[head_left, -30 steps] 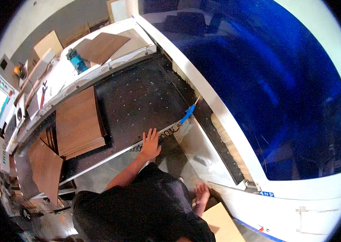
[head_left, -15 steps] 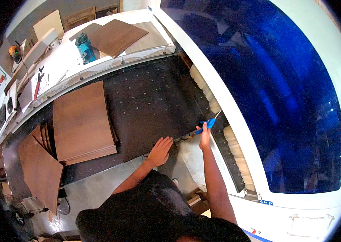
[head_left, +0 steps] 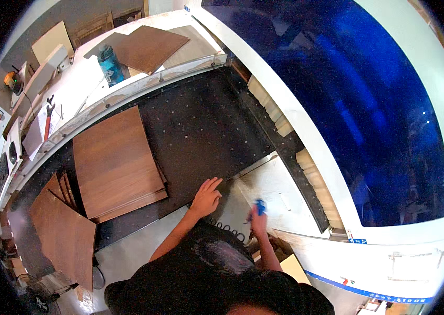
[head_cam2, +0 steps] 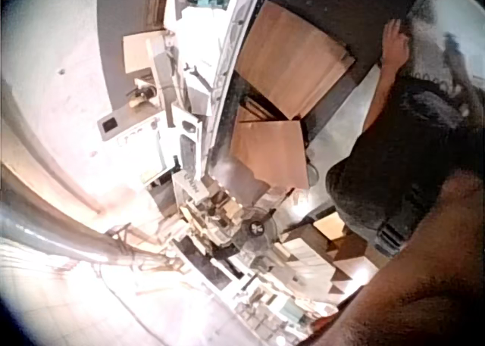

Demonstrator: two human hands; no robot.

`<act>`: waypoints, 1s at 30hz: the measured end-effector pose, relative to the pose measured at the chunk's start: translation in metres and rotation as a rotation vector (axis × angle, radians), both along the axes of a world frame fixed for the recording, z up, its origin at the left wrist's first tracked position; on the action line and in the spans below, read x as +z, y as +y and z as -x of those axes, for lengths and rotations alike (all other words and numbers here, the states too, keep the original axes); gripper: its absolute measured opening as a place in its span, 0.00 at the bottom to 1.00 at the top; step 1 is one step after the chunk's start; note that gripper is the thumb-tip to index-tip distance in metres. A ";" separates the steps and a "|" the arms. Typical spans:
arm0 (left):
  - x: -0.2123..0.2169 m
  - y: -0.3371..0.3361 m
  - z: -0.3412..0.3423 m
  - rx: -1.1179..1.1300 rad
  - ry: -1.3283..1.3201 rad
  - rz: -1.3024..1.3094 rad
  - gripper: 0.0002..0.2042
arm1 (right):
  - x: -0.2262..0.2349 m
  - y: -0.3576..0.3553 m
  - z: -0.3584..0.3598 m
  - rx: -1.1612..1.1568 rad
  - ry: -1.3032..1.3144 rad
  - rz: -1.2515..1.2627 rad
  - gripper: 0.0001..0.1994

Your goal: The person repeatedly picks up rectangular wooden panels from a table, places them into a machine, and stacks them on a nearby surface. The person also adjusts the head-mounted camera several times during the task.

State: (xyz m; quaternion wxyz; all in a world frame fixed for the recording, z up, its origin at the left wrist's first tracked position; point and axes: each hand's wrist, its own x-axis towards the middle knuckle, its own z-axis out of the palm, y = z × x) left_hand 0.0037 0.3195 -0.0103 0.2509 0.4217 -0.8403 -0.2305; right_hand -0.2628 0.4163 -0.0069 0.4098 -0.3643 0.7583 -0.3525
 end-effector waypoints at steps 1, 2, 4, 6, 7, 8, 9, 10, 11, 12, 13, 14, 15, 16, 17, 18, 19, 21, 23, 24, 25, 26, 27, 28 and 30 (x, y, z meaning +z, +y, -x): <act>0.002 0.007 -0.007 0.022 0.011 0.008 0.05 | 0.000 0.018 0.010 -0.310 -0.044 -0.147 0.28; 0.003 0.017 -0.013 0.042 0.005 -0.019 0.05 | 0.003 0.034 0.022 -0.511 -0.204 0.014 0.27; 0.006 0.039 -0.028 0.064 0.007 0.038 0.04 | 0.016 0.069 0.040 -0.575 -0.256 0.185 0.24; 0.008 0.060 -0.040 0.086 -0.029 0.040 0.04 | 0.029 0.101 0.048 -0.407 -0.279 0.272 0.20; 0.008 0.070 -0.044 0.061 -0.046 0.055 0.05 | 0.034 0.115 0.048 -0.258 -0.268 0.289 0.17; 0.007 0.078 -0.048 0.043 -0.065 0.070 0.06 | 0.035 0.122 0.045 -0.053 -0.080 0.248 0.14; 0.006 0.088 -0.052 0.032 -0.113 0.050 0.06 | 0.029 0.129 0.023 -0.055 -0.093 0.440 0.14; 0.006 0.097 -0.057 0.014 -0.107 0.103 0.07 | 0.029 0.141 0.012 0.030 -0.038 0.263 0.15; 0.005 0.110 -0.061 0.015 -0.071 0.011 0.07 | 0.029 0.151 0.001 0.114 0.018 0.083 0.16; 0.005 0.122 -0.064 0.028 -0.029 -0.064 0.08 | 0.028 0.155 -0.012 0.194 0.056 0.004 0.17; 0.005 0.134 -0.068 0.044 -0.003 -0.153 0.08 | 0.027 0.158 -0.030 0.267 0.099 -0.081 0.18; 0.006 0.149 -0.072 0.060 0.024 -0.036 0.08 | 0.028 0.159 -0.045 0.341 0.146 -0.161 0.20; 0.007 0.165 -0.079 0.061 -0.042 -0.101 0.08 | 0.030 0.157 -0.056 0.349 0.129 -0.136 0.20; 0.009 0.185 -0.087 0.063 -0.105 -0.168 0.08 | 0.034 0.156 -0.066 0.358 0.113 -0.114 0.19; 0.010 0.202 -0.093 0.073 -0.157 -0.214 0.08 | 0.038 0.152 -0.076 0.371 0.115 -0.127 0.19; 0.010 0.216 -0.099 0.055 -0.145 -0.232 0.08 | 0.044 0.151 -0.084 0.304 -0.014 0.071 0.23; 0.009 0.230 -0.106 0.045 -0.123 -0.233 0.08 | 0.050 0.146 -0.086 0.215 -0.066 0.125 0.24; 0.007 0.256 -0.120 0.043 -0.113 -0.276 0.08 | 0.060 0.144 -0.087 0.056 -0.206 0.245 0.25; 0.008 0.268 -0.138 0.052 -0.150 -0.349 0.08 | 0.067 0.150 -0.074 -0.191 -0.270 0.191 0.25; 0.008 0.273 -0.146 0.080 -0.136 -0.319 0.08 | 0.069 0.155 -0.065 -0.307 -0.318 0.194 0.25; 0.010 0.276 -0.153 0.109 -0.133 -0.294 0.08 | 0.067 0.161 -0.058 -0.353 -0.302 0.262 0.24; 0.012 0.277 -0.159 0.137 -0.129 -0.268 0.08 | 0.067 0.174 -0.048 -0.290 -0.275 0.206 0.24; 0.015 0.277 -0.166 0.158 -0.098 -0.229 0.08 | 0.063 0.187 -0.042 -0.243 -0.193 0.171 0.24; 0.019 0.278 -0.171 0.181 -0.065 -0.195 0.08 | 0.057 0.195 -0.043 -0.203 -0.092 0.228 0.24; 0.029 0.281 -0.182 0.202 -0.046 -0.148 0.08 | 0.045 0.208 -0.051 -0.127 0.007 0.293 0.25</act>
